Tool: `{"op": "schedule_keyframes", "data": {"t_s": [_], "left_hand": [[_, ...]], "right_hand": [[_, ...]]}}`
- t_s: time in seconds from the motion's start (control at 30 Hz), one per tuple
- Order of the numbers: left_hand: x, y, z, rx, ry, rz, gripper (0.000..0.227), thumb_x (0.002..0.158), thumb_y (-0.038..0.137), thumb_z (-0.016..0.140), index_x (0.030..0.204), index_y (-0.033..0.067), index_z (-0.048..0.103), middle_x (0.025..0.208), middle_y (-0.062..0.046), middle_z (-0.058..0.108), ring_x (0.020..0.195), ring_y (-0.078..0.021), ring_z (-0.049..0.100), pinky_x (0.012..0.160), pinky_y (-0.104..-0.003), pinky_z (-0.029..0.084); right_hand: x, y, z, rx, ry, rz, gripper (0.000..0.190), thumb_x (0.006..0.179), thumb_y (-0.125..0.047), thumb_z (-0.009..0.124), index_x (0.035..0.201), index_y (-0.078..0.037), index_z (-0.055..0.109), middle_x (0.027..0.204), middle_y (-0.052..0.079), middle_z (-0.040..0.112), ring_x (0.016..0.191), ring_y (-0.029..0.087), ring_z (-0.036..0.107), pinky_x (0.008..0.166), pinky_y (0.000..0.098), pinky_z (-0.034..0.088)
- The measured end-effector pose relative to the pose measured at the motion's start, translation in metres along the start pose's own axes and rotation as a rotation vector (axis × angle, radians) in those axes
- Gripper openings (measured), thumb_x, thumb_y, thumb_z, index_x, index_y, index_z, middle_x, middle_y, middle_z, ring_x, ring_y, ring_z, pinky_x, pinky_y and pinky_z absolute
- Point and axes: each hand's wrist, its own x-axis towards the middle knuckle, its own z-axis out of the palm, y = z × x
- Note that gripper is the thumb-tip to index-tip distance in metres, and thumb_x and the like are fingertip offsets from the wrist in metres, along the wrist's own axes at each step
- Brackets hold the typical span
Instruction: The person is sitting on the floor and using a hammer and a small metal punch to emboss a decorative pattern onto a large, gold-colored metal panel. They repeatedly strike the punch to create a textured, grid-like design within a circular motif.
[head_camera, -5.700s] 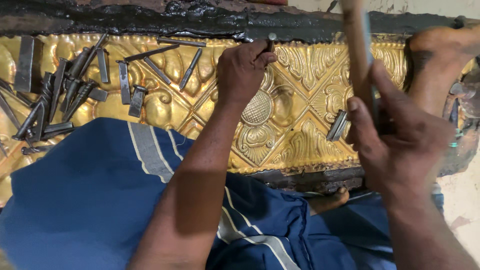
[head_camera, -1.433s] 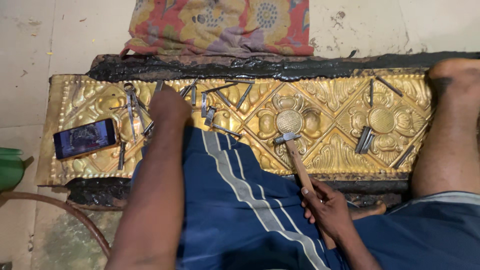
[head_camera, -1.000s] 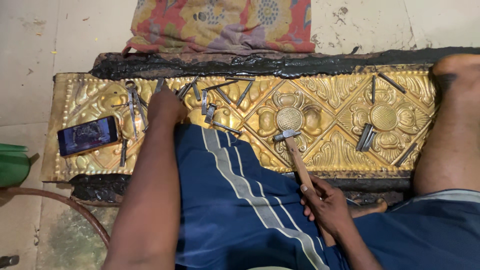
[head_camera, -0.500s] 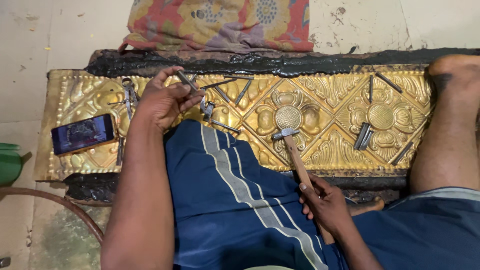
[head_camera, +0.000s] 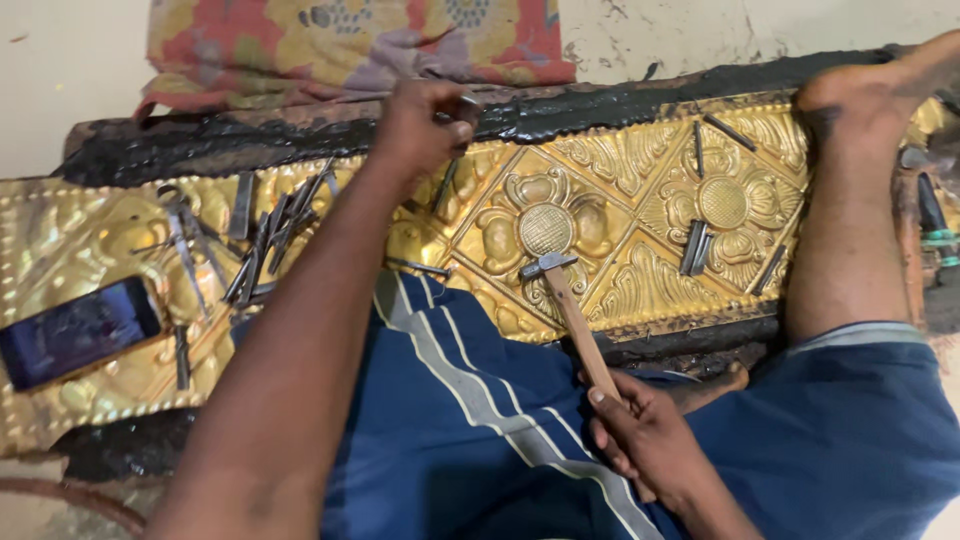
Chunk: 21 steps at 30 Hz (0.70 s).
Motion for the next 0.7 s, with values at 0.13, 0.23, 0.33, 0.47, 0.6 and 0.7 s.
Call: {"op": "schedule_keyframes", "data": {"t_s": [0.13, 0.23, 0.33, 0.47, 0.6, 0.7], "left_hand": [[0.021, -0.027, 0.044, 0.0, -0.179, 0.184, 0.027, 0.083, -0.012, 0.071, 0.103, 0.0061, 0.077, 0.092, -0.003, 0.079, 0.083, -0.01, 0.074, 0.073, -0.025, 0.063], [0.016, -0.041, 0.068, 0.017, -0.293, 0.285, 0.022, 0.082, -0.011, 0.073, 0.097, 0.0046, 0.079, 0.09, -0.004, 0.08, 0.082, -0.0099, 0.075, 0.077, -0.025, 0.061], [0.016, -0.044, 0.08, 0.068, -0.377, 0.213, 0.02, 0.082, -0.009, 0.072, 0.093, 0.0051, 0.08, 0.086, -0.004, 0.08, 0.078, -0.0093, 0.074, 0.073, -0.026, 0.06], [0.022, -0.045, 0.078, 0.076, -0.449, 0.144, 0.015, 0.085, -0.006, 0.07, 0.092, 0.0052, 0.079, 0.083, -0.003, 0.079, 0.074, -0.0074, 0.075, 0.068, -0.026, 0.062], [0.025, -0.048, 0.077, 0.007, -0.481, 0.149, 0.015, 0.087, -0.007, 0.07, 0.092, 0.0039, 0.078, 0.083, -0.003, 0.079, 0.072, -0.007, 0.074, 0.068, -0.026, 0.062], [0.024, -0.052, 0.078, -0.054, -0.481, 0.165, 0.018, 0.087, -0.01, 0.066, 0.093, 0.0031, 0.077, 0.083, -0.003, 0.079, 0.071, -0.0077, 0.073, 0.066, -0.027, 0.061]], "right_hand": [[-0.011, -0.001, 0.018, -0.094, 0.334, -0.239, 0.028, 0.099, -0.021, 0.059, 0.12, -0.003, 0.064, 0.066, 0.004, 0.062, 0.044, 0.009, 0.05, 0.039, 0.0254, 0.039], [-0.004, -0.006, 0.017, -0.139, 0.429, -0.384, 0.026, 0.101, -0.021, 0.055, 0.12, -0.004, 0.061, 0.069, 0.001, 0.062, 0.048, 0.008, 0.054, 0.042, 0.0244, 0.043], [0.004, -0.01, 0.016, -0.131, 0.515, -0.248, 0.024, 0.102, -0.021, 0.056, 0.117, -0.005, 0.064, 0.066, 0.004, 0.057, 0.048, 0.01, 0.049, 0.042, 0.0269, 0.039], [0.011, -0.016, 0.023, -0.164, 0.541, -0.273, 0.022, 0.102, -0.021, 0.057, 0.112, -0.002, 0.063, 0.064, 0.004, 0.054, 0.048, 0.011, 0.049, 0.041, 0.028, 0.041], [0.013, -0.036, 0.031, -0.232, 0.517, -0.271, 0.022, 0.102, -0.023, 0.055, 0.107, -0.002, 0.059, 0.062, 0.003, 0.054, 0.044, 0.011, 0.051, 0.038, 0.0294, 0.042], [0.013, -0.053, 0.039, -0.304, 0.548, -0.31, 0.024, 0.105, -0.023, 0.054, 0.106, 0.0, 0.057, 0.059, 0.005, 0.052, 0.042, 0.013, 0.051, 0.037, 0.03, 0.04]]}}
